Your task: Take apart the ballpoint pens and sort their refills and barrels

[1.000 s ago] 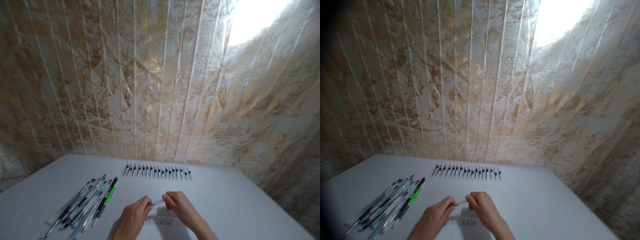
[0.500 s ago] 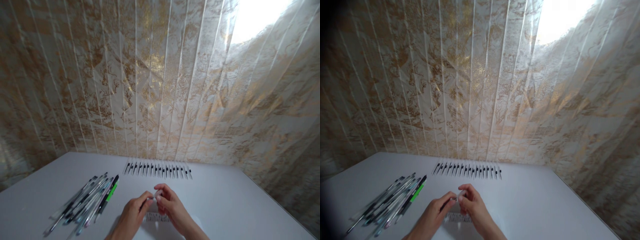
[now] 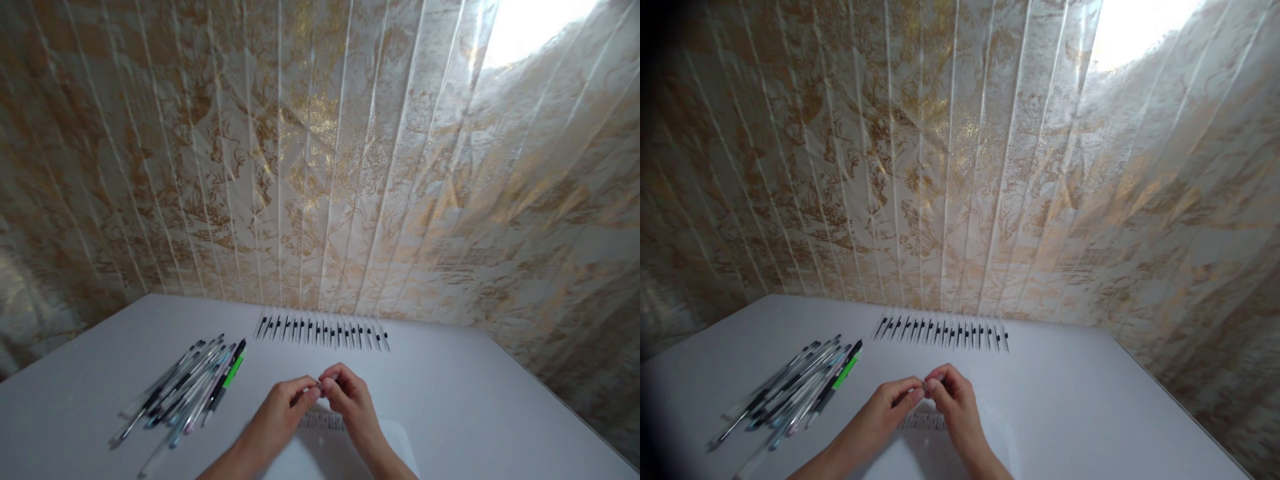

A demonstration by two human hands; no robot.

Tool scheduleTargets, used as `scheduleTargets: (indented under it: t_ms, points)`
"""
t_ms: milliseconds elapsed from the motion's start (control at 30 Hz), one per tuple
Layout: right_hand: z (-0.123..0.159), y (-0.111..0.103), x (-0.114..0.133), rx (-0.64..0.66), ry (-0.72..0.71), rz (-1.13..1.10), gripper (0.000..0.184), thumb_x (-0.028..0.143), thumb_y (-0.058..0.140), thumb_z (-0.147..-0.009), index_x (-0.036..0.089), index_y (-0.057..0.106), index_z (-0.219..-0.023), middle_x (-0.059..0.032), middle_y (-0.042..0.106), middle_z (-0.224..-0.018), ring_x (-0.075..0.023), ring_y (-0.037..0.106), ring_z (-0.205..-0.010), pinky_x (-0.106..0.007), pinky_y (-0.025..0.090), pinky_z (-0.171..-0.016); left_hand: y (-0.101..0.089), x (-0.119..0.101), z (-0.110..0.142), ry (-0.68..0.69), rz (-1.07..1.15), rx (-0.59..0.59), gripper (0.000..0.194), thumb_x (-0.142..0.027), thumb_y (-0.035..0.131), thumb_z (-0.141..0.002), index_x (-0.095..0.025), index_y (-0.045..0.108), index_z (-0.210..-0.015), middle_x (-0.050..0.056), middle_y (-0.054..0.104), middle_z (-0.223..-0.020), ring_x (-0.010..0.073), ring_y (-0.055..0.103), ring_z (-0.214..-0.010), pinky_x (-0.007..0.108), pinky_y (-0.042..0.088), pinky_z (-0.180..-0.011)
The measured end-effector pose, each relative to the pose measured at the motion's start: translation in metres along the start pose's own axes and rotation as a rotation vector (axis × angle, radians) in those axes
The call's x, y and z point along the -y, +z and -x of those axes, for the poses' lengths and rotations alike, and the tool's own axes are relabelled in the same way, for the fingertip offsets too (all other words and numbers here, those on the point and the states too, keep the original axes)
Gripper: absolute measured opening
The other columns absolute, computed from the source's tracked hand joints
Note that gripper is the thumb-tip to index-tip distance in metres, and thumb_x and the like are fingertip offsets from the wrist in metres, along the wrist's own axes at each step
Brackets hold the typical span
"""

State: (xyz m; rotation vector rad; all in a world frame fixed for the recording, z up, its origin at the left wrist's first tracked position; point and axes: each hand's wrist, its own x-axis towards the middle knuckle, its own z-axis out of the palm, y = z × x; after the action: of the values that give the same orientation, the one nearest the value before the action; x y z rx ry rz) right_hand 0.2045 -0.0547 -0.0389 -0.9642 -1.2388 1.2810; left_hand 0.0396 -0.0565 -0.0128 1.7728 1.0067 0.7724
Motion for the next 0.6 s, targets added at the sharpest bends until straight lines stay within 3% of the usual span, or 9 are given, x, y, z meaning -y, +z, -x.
scheduleTargets:
  t_ms: [67,167,300,467,600]
  points:
    - [-0.001,-0.002,0.003,0.009,0.009,0.002,0.039,0.054,0.071,-0.074,0.017,0.059,-0.076,0.0050,0.049,-0.058,-0.0068,0.031,-0.049,-0.021,0.021,-0.045,-0.001,0.001,0.001,-0.011,0.078,0.078,0.040,-0.050,0.039,-0.094,-0.017,0.058,-0.085,-0.007,0.039,-0.063,0.0111,0.037,-0.058,0.021,0.030,-0.055]
    - [-0.004,-0.004,0.002,-0.027,0.060,-0.071,0.040,0.055,0.072,-0.071,0.017,0.058,-0.074,0.0094,0.037,-0.052,-0.0051,0.023,-0.045,-0.020,0.016,-0.043,0.000,0.003,0.004,-0.007,0.102,0.132,0.040,-0.051,0.032,-0.096,-0.019,0.055,-0.090,-0.007,0.036,-0.065,0.0112,0.036,-0.060,0.020,0.031,-0.058]
    - [-0.008,-0.004,-0.005,-0.073,0.092,-0.161,0.040,0.054,0.074,-0.070,0.017,0.060,-0.076,0.0107,0.034,-0.050,-0.0038,0.017,-0.043,-0.020,0.013,-0.041,0.002,0.006,0.003,-0.018,0.051,0.076,0.043,-0.054,0.032,-0.095,-0.019,0.056,-0.091,-0.007,0.037,-0.064,0.0123,0.038,-0.061,0.022,0.032,-0.060]
    - [-0.009,-0.006,-0.002,-0.088,0.085,-0.219,0.040,0.053,0.077,-0.068,0.016,0.063,-0.076,0.0097,0.038,-0.050,-0.0032,0.019,-0.043,-0.020,0.012,-0.042,-0.003,0.011,-0.001,-0.013,0.120,0.105,0.045,-0.056,0.043,-0.092,-0.016,0.060,-0.101,-0.007,0.039,-0.063,0.0112,0.035,-0.058,0.022,0.027,-0.055]
    - [-0.010,-0.007,0.004,-0.123,0.172,-0.314,0.049,0.059,0.078,-0.064,0.014,0.068,-0.080,0.0082,0.040,-0.052,-0.0035,0.022,-0.044,-0.019,0.014,-0.042,-0.003,0.017,-0.001,-0.056,0.162,0.066,0.043,-0.056,0.048,-0.090,-0.015,0.061,-0.095,-0.010,0.032,-0.054,0.0099,0.028,-0.051,0.022,0.021,-0.049]
